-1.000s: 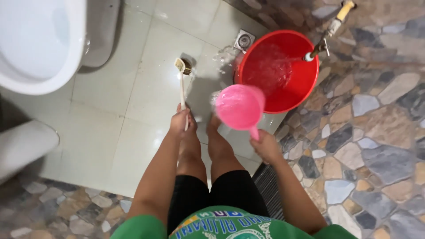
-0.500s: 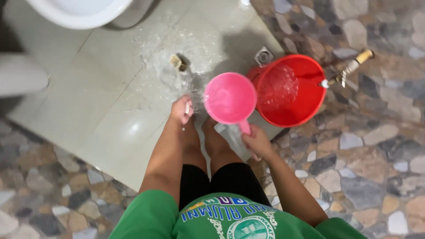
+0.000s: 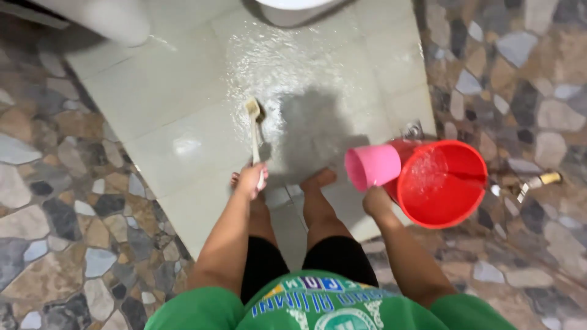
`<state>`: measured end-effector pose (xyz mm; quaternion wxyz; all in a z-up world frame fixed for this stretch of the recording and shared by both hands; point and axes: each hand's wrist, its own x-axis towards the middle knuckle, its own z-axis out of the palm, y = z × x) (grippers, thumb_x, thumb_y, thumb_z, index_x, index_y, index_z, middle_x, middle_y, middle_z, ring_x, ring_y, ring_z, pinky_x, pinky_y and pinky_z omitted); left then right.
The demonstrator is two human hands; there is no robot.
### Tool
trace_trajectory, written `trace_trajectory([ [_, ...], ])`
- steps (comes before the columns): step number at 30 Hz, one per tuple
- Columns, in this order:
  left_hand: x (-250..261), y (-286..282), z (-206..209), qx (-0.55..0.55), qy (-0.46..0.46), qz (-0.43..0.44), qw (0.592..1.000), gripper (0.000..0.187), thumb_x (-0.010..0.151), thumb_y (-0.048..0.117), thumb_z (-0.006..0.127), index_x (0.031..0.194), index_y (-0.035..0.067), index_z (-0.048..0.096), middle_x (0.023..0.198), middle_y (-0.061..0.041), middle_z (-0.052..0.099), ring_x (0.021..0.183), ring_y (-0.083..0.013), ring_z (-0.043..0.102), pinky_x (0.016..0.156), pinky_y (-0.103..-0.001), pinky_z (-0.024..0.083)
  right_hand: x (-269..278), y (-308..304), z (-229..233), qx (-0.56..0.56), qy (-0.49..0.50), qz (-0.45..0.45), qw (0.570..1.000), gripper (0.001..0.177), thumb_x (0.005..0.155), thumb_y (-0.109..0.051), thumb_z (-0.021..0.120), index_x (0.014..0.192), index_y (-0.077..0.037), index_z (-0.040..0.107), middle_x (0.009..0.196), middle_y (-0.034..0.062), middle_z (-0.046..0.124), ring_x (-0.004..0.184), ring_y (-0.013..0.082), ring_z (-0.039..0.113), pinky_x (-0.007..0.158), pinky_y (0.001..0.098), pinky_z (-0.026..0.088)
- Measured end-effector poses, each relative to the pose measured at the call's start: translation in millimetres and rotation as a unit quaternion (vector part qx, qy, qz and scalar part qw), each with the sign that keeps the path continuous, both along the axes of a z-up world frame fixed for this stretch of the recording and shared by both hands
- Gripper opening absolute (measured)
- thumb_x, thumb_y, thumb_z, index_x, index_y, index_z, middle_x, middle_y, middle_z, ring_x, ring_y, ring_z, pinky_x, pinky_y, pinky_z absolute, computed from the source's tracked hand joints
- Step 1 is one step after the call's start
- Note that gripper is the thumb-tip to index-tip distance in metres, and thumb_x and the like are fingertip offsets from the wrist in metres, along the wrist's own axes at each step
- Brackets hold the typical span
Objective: Clean the toilet bowl and the surrounding bathroom floor using a brush, bucket, and water.
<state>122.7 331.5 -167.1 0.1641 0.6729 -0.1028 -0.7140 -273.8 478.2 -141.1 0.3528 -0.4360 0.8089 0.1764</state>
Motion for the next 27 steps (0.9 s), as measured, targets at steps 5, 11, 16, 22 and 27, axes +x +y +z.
trace_trajectory([
  [5, 105.9, 21.9, -18.6, 0.022, -0.010, 0.053, 0.998, 0.016, 0.089, 0.020, 0.068, 0.100, 0.010, 0.064, 0.076, 0.000, 0.062, 0.065, -0.0135, 0.059, 0.047, -0.032, 0.042, 113.9, -14.4, -19.6, 0.017, 0.020, 0.004, 1.000, 0.027, 0.095, -0.011, 0.048, 0.110, -0.001, 0.068, 0.114, 0.0268, 0.070, 0.108, 0.0417, 0.068, 0.092, 0.0491, 0.055],
  [11, 232.6, 33.0, -6.3, -0.023, 0.060, 0.063, 0.996, 0.018, 0.091, 0.024, 0.069, 0.094, 0.007, 0.067, 0.072, -0.002, 0.064, 0.059, -0.0139, 0.059, 0.048, -0.032, 0.044, 270.6, -83.6, -14.9, -0.067, -0.069, 0.031, 0.995, 0.045, 0.094, -0.026, 0.056, 0.127, 0.006, 0.053, 0.119, 0.0338, 0.061, 0.108, 0.0472, 0.063, 0.095, 0.0524, 0.049],
  [16, 306.4, 46.3, -5.9, -0.045, -0.135, -0.035, 0.989, 0.026, 0.087, 0.024, 0.069, 0.096, -0.001, 0.070, 0.075, -0.009, 0.072, 0.063, -0.0232, 0.068, 0.056, -0.040, 0.052, 379.9, -153.4, 19.1, -0.164, -0.075, 0.111, 0.977, 0.035, 0.097, -0.006, 0.043, 0.131, 0.003, 0.043, 0.115, 0.0385, 0.061, 0.103, 0.0544, 0.063, 0.093, 0.0574, 0.050],
  [22, 376.5, 20.0, -7.1, -0.009, -0.302, -0.223, 0.927, 0.045, 0.096, 0.035, 0.068, 0.119, -0.004, 0.063, 0.105, -0.022, 0.074, 0.089, -0.0346, 0.073, 0.078, -0.045, 0.058, 442.5, -241.0, 81.5, -0.146, -0.279, -0.018, 0.949, 0.037, 0.093, -0.005, 0.052, 0.127, 0.001, 0.039, 0.084, 0.0214, 0.067, 0.066, 0.0310, 0.066, 0.060, 0.0437, 0.054],
  [27, 414.4, -36.8, 14.8, 0.046, -0.324, -0.208, 0.922, 0.042, 0.103, 0.033, 0.057, 0.132, 0.002, 0.060, 0.126, -0.021, 0.066, 0.104, -0.0376, 0.068, 0.085, -0.051, 0.056, 414.4, -289.4, 27.8, 0.008, -0.458, -0.225, 0.860, 0.021, 0.099, -0.014, 0.055, 0.108, 0.005, 0.054, 0.076, 0.0101, 0.061, 0.052, 0.0171, 0.057, 0.044, 0.0323, 0.049],
])
